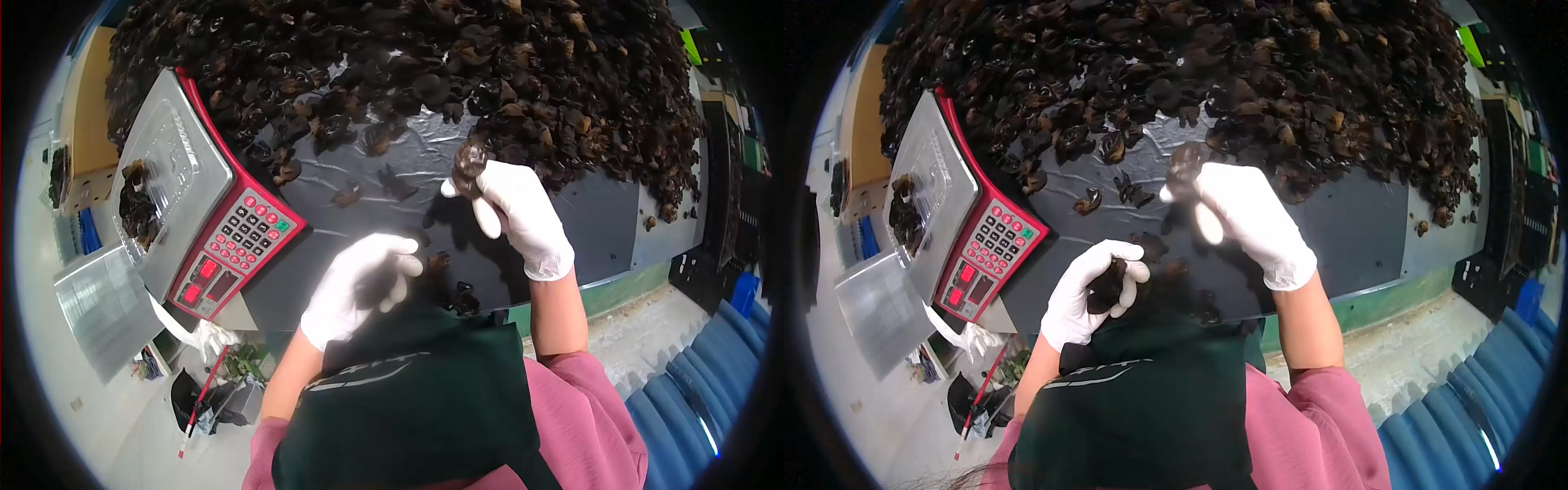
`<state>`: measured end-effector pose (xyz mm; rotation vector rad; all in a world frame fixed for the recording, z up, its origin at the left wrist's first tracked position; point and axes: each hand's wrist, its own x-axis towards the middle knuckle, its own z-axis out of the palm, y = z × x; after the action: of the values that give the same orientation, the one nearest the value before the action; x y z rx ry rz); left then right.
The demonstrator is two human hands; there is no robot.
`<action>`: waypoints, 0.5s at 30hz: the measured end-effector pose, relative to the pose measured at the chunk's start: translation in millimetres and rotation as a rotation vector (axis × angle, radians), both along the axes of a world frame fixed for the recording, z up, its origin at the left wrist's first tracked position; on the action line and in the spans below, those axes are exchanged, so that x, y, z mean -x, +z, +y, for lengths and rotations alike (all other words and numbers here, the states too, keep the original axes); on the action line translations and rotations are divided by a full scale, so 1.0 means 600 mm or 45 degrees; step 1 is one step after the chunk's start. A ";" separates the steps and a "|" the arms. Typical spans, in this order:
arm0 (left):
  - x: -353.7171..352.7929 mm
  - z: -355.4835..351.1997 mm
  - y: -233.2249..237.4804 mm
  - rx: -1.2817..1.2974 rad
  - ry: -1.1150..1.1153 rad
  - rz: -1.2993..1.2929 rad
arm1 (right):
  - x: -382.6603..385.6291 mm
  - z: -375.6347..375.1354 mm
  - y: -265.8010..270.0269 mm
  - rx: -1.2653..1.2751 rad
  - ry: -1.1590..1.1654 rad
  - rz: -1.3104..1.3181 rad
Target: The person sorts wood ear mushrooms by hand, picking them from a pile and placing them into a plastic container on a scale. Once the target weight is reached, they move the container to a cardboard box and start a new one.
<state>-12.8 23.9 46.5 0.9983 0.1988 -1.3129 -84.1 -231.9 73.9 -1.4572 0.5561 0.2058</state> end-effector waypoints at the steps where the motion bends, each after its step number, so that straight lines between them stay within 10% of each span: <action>1: 0.003 -0.005 0.004 -0.017 0.023 -0.004 | -0.001 0.006 0.004 0.026 0.057 0.006; 6: -0.002 -0.002 0.011 0.001 0.051 0.106 | -0.019 0.065 0.026 0.523 0.741 -0.336; 11: -0.008 0.033 -0.028 0.069 0.050 0.268 | -0.088 0.075 -0.041 1.190 0.077 -0.613; 15: -0.012 0.036 -0.023 0.086 0.005 0.157 | -0.133 0.073 -0.088 1.660 0.314 -0.683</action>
<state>-5.5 45.6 33.0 0.8605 0.2480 -1.3700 -4.3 -188.2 20.8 -2.7176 -0.0100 -0.4522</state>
